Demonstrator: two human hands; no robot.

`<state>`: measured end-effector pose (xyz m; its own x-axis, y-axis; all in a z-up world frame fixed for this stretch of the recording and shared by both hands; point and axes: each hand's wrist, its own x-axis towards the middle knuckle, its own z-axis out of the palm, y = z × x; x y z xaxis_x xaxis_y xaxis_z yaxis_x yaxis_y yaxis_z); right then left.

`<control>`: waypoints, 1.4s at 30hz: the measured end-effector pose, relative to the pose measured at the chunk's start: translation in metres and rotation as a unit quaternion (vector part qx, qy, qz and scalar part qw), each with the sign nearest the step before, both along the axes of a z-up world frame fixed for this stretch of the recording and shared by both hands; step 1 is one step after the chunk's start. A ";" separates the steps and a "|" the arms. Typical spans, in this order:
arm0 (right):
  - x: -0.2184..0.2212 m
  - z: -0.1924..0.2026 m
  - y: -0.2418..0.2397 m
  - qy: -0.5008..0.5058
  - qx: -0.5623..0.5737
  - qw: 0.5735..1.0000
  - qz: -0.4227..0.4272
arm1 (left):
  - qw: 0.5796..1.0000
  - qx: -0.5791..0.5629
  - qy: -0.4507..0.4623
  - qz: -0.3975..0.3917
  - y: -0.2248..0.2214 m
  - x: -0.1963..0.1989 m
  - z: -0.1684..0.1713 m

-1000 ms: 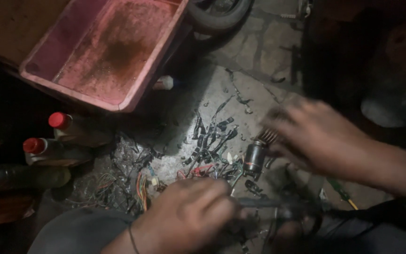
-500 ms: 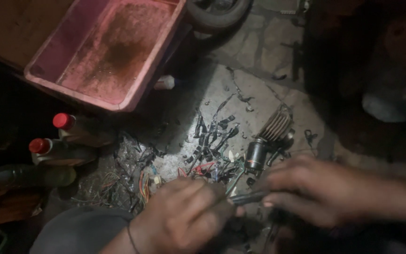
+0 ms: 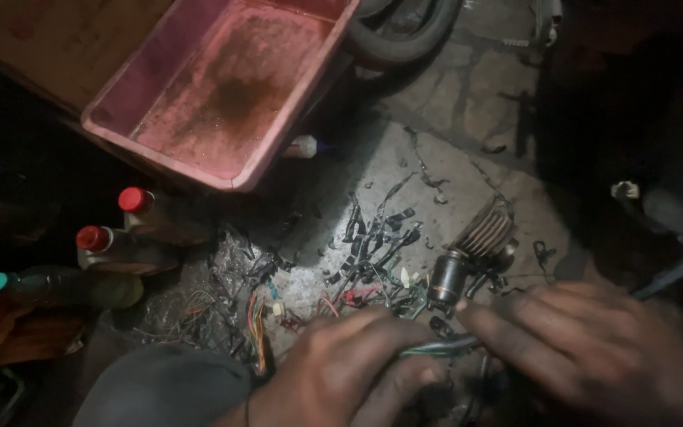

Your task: The recorder is manipulating a motorcycle wiring harness and inspecting a cylinder head.

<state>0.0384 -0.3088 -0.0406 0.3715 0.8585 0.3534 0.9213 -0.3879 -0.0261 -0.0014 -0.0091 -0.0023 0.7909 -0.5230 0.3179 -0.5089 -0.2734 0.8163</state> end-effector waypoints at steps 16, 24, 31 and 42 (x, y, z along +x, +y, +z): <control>0.011 0.030 0.016 -0.048 0.114 0.992 0.034 | 0.886 -0.119 0.446 0.041 -0.007 0.009 -0.014; 0.022 0.024 0.015 -0.221 0.103 0.968 0.050 | 0.856 -0.127 0.480 0.147 -0.006 0.008 -0.032; 0.022 0.008 0.011 -0.123 0.026 0.992 0.023 | 0.842 -0.071 0.503 0.184 -0.001 0.009 0.000; 0.045 0.050 0.012 0.457 -0.138 0.875 -0.076 | 0.993 -0.064 0.104 -0.009 0.034 0.014 -0.029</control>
